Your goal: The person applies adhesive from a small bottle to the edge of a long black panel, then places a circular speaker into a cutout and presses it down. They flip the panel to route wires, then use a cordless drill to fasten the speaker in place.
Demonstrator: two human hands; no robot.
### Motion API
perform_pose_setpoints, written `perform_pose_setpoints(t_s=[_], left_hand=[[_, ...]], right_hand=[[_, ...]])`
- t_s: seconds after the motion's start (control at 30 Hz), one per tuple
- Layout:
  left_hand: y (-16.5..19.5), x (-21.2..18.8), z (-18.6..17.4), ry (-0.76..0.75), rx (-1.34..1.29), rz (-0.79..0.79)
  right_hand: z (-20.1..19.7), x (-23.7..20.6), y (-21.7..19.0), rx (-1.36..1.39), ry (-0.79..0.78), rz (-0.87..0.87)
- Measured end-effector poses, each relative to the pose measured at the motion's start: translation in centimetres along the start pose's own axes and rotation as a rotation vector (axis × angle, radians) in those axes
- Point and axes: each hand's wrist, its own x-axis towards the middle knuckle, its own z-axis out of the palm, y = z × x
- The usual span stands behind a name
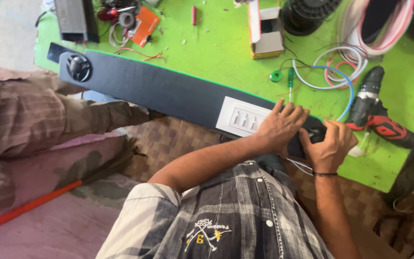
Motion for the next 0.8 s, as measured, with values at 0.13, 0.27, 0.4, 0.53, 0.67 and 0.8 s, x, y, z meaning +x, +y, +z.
perform_pose_setpoints(t_s=[0.13, 0.27, 0.4, 0.53, 0.67, 0.8], left_hand=[[-0.2, -0.1, 0.7, 0.023, 0.042, -0.004], [-0.1, 0.4, 0.4, 0.049, 0.057, 0.014], [0.7, 1.2, -0.4, -0.084, 0.064, -0.014], [1.4, 1.8, -0.4, -0.058, 0.057, -0.016], [1.7, 2.1, 0.1, 0.053, 0.032, -0.012], [1.3, 2.3, 0.0, 0.036, 0.015, 0.009]], right_hand=[[0.6, -0.4, 0.1, -0.014, -0.027, 0.01], [0.6, -0.2, 0.6, -0.02, -0.048, 0.001], [0.1, 0.2, 1.4, 0.013, -0.054, 0.006], [-0.6, 0.7, 2.4, 0.051, -0.091, -0.042], [-1.4, 1.3, 3.1, 0.069, -0.125, -0.045], [-1.9, 1.5, 2.3, 0.084, -0.119, -0.009]])
